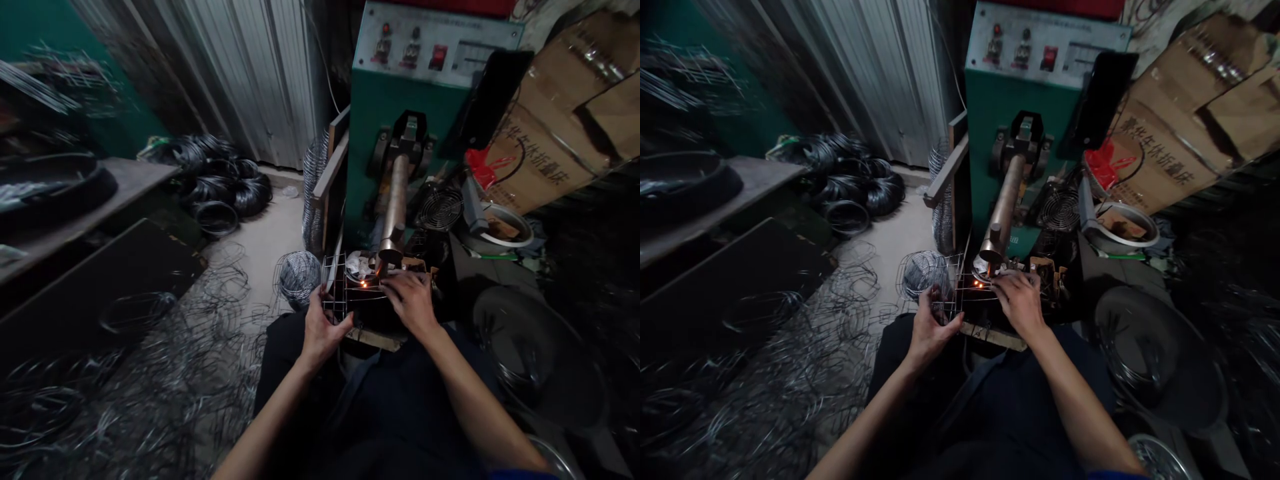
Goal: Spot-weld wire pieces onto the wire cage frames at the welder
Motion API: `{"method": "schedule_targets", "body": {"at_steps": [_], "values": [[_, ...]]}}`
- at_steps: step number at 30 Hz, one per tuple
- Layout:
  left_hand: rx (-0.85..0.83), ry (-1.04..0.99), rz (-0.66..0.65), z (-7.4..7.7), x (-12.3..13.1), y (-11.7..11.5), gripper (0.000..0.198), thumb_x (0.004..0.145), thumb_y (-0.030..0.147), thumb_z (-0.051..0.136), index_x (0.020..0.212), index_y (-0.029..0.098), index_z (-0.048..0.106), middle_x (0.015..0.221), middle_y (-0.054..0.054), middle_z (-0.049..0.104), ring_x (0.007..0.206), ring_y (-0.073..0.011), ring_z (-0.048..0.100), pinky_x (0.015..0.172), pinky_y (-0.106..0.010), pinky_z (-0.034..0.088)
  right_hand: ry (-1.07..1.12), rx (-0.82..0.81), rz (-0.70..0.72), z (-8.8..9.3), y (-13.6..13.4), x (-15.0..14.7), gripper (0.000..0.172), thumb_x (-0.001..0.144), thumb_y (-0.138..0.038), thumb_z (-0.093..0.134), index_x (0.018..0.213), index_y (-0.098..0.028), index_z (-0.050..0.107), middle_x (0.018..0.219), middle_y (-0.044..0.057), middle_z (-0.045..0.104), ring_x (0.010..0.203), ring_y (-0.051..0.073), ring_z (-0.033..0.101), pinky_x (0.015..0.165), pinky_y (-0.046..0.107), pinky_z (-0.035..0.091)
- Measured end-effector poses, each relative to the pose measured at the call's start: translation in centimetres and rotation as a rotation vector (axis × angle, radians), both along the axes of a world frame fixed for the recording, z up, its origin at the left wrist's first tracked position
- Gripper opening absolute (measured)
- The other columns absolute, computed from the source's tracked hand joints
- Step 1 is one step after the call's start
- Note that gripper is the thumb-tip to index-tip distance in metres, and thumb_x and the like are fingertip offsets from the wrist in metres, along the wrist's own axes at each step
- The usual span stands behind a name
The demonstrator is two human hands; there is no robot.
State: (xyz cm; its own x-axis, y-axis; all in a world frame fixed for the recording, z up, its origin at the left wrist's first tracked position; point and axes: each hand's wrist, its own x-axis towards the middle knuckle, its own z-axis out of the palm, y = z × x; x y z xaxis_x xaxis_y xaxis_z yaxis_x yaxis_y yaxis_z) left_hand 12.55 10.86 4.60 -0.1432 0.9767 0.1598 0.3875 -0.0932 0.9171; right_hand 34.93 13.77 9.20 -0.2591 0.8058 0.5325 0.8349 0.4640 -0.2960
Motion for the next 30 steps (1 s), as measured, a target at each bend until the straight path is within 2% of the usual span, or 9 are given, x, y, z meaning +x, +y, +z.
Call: {"method": "schedule_targets", "body": {"at_steps": [4, 9, 12, 14, 18, 20, 22, 26, 30], "values": [[0.027, 0.016, -0.041, 0.5, -0.5, 1.5, 0.073, 0.070, 0.036, 0.077, 0.131, 0.017, 0.042, 0.111, -0.009, 0.064, 0.101, -0.0240, 0.065, 0.090, -0.039, 0.053, -0.034, 0.018, -0.106, 0.3, 0.5, 0.6, 0.017, 0.097, -0.032, 0.056, 0.089, -0.023, 0.069, 0.096, 0.006, 0.072, 0.101, 0.025, 0.058, 0.090, 0.040, 0.031], [0.044, 0.000, -0.091, 0.8, -0.7, 3.4, 0.072, 0.069, 0.035, 0.076, 0.130, 0.016, 0.042, 0.110, -0.009, 0.064, 0.102, -0.0245, 0.065, 0.092, -0.041, 0.052, -0.037, 0.030, -0.131, 0.1, 1.3, 0.8, 0.015, 0.097, -0.030, 0.058, 0.090, -0.023, 0.069, 0.097, 0.005, 0.072, 0.101, 0.024, 0.057, 0.090, 0.040, 0.029], [0.027, 0.001, -0.124, 0.4, -0.9, 3.7, 0.073, 0.070, 0.037, 0.076, 0.131, 0.016, 0.041, 0.113, -0.010, 0.063, 0.102, -0.0260, 0.065, 0.094, -0.044, 0.051, 0.006, 0.043, -0.136, 0.0, 1.5, 0.7, 0.014, 0.096, -0.031, 0.060, 0.090, -0.023, 0.070, 0.095, 0.004, 0.072, 0.101, 0.024, 0.058, 0.091, 0.040, 0.028], [0.044, 0.021, -0.120, -0.4, -1.1, 3.5, 0.080, 0.070, 0.040, 0.077, 0.136, 0.016, 0.039, 0.121, -0.012, 0.060, 0.111, -0.0282, 0.062, 0.099, -0.046, 0.049, 0.027, 0.042, -0.126, 0.1, 1.3, 1.0, 0.015, 0.096, -0.032, 0.059, 0.091, -0.023, 0.070, 0.094, 0.005, 0.072, 0.100, 0.024, 0.059, 0.091, 0.041, 0.030], [0.081, 0.118, -0.030, -2.8, -1.5, 2.3, 0.104, 0.063, 0.048, 0.083, 0.145, 0.014, 0.028, 0.139, -0.020, 0.049, 0.130, -0.0336, 0.050, 0.108, -0.050, 0.041, 0.070, 0.029, -0.126, 0.2, 0.0, 2.5, 0.023, 0.097, -0.039, 0.057, 0.089, -0.022, 0.068, 0.094, 0.007, 0.071, 0.098, 0.025, 0.059, 0.089, 0.040, 0.036], [0.078, 0.150, -0.004, -4.0, -1.4, 1.6, 0.088, 0.066, 0.047, 0.081, 0.136, 0.014, 0.039, 0.130, -0.019, 0.056, 0.124, -0.0327, 0.056, 0.104, -0.049, 0.044, 0.095, 0.009, -0.152, -0.2, -0.9, 3.6, 0.026, 0.097, -0.043, 0.055, 0.088, -0.022, 0.068, 0.094, 0.007, 0.071, 0.096, 0.025, 0.060, 0.087, 0.039, 0.039], [0.056, 0.158, 0.009, -4.7, -1.0, 0.7, 0.064, 0.071, 0.047, 0.076, 0.120, 0.016, 0.048, 0.110, -0.013, 0.065, 0.108, -0.0296, 0.065, 0.094, -0.045, 0.051, 0.110, -0.027, -0.186, -0.9, -2.1, 5.0, 0.029, 0.097, -0.044, 0.052, 0.088, -0.021, 0.068, 0.093, 0.007, 0.071, 0.095, 0.026, 0.061, 0.085, 0.038, 0.042], [-0.041, 0.144, 0.011, -4.1, -0.8, -1.9, 0.046, 0.072, 0.045, 0.073, 0.104, 0.021, 0.051, 0.085, -0.004, 0.067, 0.080, -0.0248, 0.069, 0.076, -0.037, 0.054, 0.128, -0.114, -0.298, -3.3, -5.4, 8.9, 0.039, 0.096, -0.051, 0.047, 0.087, -0.021, 0.069, 0.091, 0.009, 0.072, 0.093, 0.027, 0.063, 0.083, 0.040, 0.045], [-0.174, -0.019, -0.112, -2.1, -2.5, -4.9, 0.042, 0.072, 0.045, 0.074, 0.100, 0.020, 0.055, 0.086, -0.003, 0.068, 0.080, -0.0211, 0.066, 0.076, -0.033, 0.053, 0.218, -0.381, -0.399, -6.5, -9.2, 13.6, 0.050, 0.089, -0.064, 0.047, 0.087, -0.021, 0.071, 0.090, 0.011, 0.073, 0.086, 0.031, 0.066, 0.079, 0.043, 0.048]]}}
